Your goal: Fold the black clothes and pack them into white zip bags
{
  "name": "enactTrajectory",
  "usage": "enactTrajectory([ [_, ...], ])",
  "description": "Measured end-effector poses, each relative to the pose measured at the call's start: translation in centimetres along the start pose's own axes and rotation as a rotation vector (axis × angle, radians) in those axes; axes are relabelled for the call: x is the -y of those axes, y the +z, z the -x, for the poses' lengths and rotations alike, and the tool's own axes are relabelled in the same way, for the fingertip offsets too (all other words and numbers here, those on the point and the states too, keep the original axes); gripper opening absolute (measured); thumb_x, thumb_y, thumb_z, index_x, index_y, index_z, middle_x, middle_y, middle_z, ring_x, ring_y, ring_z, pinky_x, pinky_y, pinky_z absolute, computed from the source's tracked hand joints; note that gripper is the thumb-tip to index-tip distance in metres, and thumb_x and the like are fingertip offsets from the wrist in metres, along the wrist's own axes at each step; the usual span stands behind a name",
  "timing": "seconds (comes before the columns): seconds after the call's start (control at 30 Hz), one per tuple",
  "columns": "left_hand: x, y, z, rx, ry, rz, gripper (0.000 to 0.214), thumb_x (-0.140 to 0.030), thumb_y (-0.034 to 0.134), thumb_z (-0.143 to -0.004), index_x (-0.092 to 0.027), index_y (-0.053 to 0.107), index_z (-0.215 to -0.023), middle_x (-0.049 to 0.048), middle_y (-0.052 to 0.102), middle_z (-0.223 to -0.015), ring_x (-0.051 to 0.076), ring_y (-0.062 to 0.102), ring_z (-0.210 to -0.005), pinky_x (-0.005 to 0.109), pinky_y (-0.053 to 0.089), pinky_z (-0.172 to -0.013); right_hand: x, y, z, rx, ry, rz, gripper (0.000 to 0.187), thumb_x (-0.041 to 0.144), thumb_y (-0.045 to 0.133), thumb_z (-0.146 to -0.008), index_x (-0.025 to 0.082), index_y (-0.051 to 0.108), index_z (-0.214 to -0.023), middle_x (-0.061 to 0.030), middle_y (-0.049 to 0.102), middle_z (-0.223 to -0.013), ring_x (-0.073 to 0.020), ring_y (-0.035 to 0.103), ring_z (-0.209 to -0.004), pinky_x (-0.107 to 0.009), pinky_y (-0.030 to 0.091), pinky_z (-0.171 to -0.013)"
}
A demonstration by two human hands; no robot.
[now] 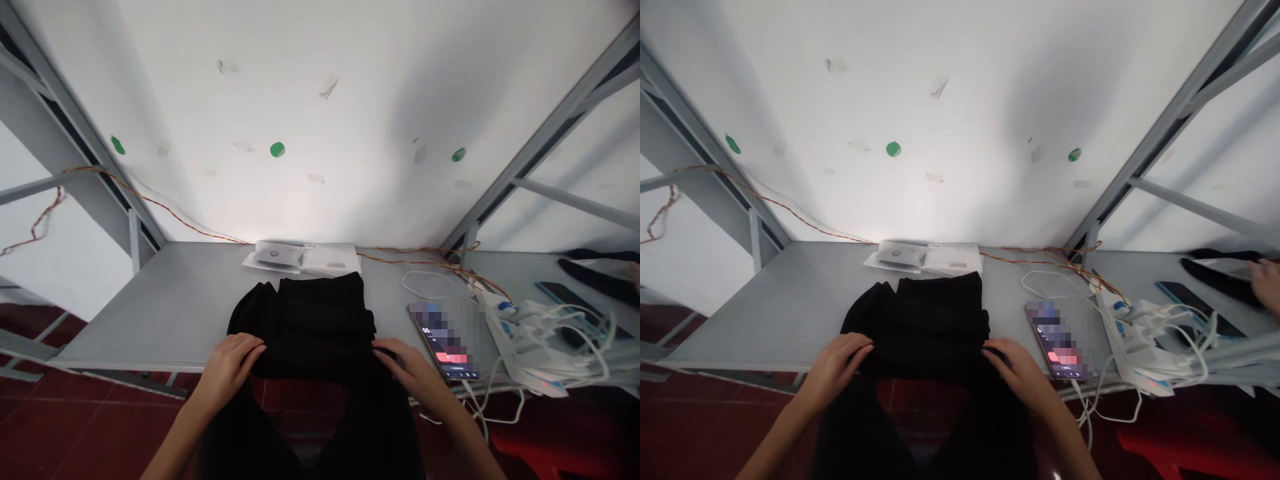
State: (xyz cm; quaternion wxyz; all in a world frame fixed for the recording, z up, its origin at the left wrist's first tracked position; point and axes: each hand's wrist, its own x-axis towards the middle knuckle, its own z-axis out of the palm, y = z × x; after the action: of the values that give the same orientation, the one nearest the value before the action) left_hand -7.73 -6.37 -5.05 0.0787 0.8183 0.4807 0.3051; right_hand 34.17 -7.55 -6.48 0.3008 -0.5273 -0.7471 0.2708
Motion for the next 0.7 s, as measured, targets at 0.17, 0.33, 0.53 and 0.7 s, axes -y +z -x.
enactTrajectory([
  [0.17,0.4,1.9,-3.9,-0.108,-0.215,-0.146,0.029,-0.046,0.052,-0.102,-0.027,0.075,-0.100,0.0047,0.076,-0.090,0.022,0.072,-0.081,0.031,0.054,-0.074,-0.3,1.2,-3.1,-0.206,0.209,0.065,0.047,0.064,0.049,-0.097,0.022,0.068,-0.106,0.0005,0.066,-0.064,-0.0221,0.063,-0.058,-0.033,0.049,-0.058],
  [0.33,-1.6,1.4,-4.3,-0.428,-0.231,-0.204,0.028,-0.037,0.058,-0.099,-0.028,0.071,-0.122,0.0098,0.070,-0.112,0.024,0.067,-0.097,0.038,0.052,-0.092,1.5,2.4,-3.7,-0.485,0.079,0.395,0.047,0.054,0.046,-0.101,0.020,0.070,-0.121,-0.0122,0.073,-0.096,-0.0298,0.069,-0.089,-0.044,0.056,-0.080],
  [0.53,-9.2,4.3,0.8,-0.507,-0.488,0.325,0.031,-0.035,0.066,-0.093,-0.025,0.065,-0.122,0.0074,0.066,-0.106,0.019,0.065,-0.085,0.034,0.056,-0.082,8.5,8.5,-4.4,-0.172,-0.225,0.294,0.047,0.032,0.043,-0.107,0.023,0.051,-0.152,-0.0073,0.060,-0.150,-0.0261,0.051,-0.143,-0.046,0.045,-0.117],
  [0.7,-11.1,6.0,1.7,-0.681,-0.888,1.150,0.058,-0.041,0.071,-0.087,-0.031,0.046,-0.138,0.0122,0.059,-0.134,0.026,0.066,-0.117,0.041,0.059,-0.093,9.6,11.6,-7.0,-0.022,-0.129,0.415,0.049,0.035,0.041,-0.109,0.027,0.043,-0.157,-0.0068,0.042,-0.163,-0.0295,0.034,-0.154,-0.055,0.035,-0.122],
])
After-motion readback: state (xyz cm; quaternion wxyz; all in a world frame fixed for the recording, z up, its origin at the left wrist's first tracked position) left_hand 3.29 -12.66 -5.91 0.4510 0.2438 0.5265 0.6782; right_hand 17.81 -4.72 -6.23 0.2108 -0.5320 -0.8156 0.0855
